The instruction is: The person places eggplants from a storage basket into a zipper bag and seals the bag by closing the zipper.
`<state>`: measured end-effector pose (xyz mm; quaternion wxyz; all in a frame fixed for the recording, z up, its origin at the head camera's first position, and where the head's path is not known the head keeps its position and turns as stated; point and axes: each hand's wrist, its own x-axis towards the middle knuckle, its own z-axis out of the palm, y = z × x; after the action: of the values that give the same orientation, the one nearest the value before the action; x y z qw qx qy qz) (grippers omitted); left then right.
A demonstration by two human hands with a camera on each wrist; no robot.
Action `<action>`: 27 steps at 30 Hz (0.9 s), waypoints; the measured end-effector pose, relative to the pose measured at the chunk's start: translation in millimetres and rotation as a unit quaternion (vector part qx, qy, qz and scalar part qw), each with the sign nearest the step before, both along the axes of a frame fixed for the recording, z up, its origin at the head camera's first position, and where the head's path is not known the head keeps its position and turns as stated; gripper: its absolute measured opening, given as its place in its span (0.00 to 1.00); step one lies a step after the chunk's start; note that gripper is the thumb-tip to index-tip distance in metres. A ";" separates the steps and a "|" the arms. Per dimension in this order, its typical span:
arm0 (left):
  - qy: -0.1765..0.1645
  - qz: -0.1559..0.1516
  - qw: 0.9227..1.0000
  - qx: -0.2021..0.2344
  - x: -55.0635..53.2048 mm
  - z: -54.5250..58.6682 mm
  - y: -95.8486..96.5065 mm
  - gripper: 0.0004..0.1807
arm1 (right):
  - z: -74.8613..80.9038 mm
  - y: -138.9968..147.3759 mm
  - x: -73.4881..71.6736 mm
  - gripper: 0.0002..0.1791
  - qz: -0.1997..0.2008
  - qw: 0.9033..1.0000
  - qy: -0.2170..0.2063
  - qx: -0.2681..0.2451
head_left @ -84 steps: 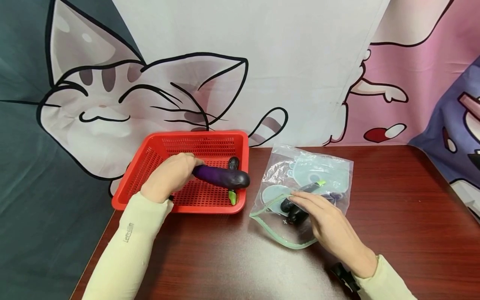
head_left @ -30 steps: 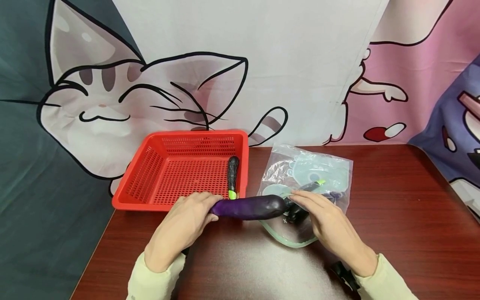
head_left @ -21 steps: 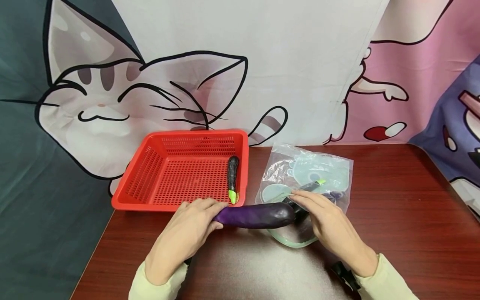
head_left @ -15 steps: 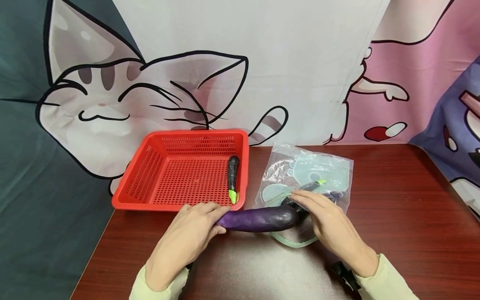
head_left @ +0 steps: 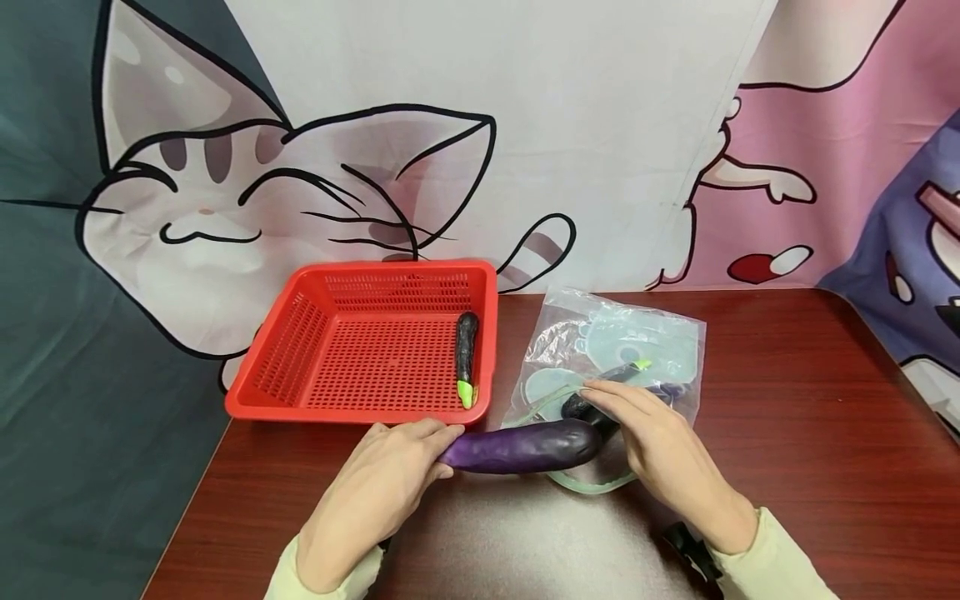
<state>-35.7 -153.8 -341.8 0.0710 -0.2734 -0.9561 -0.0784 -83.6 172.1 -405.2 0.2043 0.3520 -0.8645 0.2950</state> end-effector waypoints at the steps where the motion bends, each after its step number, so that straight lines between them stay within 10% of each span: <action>1: 0.003 -0.002 1.000 0.000 0.1 -0.4 0.6 0.14 | 0.0 -0.1 0.0 0.28 0.000 1.000 0.001 -0.002; 19: -0.058 0.010 0.997 -0.047 4.8 -4.4 13.0 0.15 | 1.2 -1.4 1.2 0.28 -0.002 1.000 -0.002 -0.002; 27: -0.025 -0.025 0.999 -0.038 1.8 -11.5 18.5 0.07 | 1.7 -2.2 2.0 0.24 -0.004 1.000 -0.002 -0.002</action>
<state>-33.9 -135.3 -353.2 0.0342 -0.2979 -0.9527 -0.0502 -81.6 169.9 -403.5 0.2048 0.3471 -0.8657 0.2969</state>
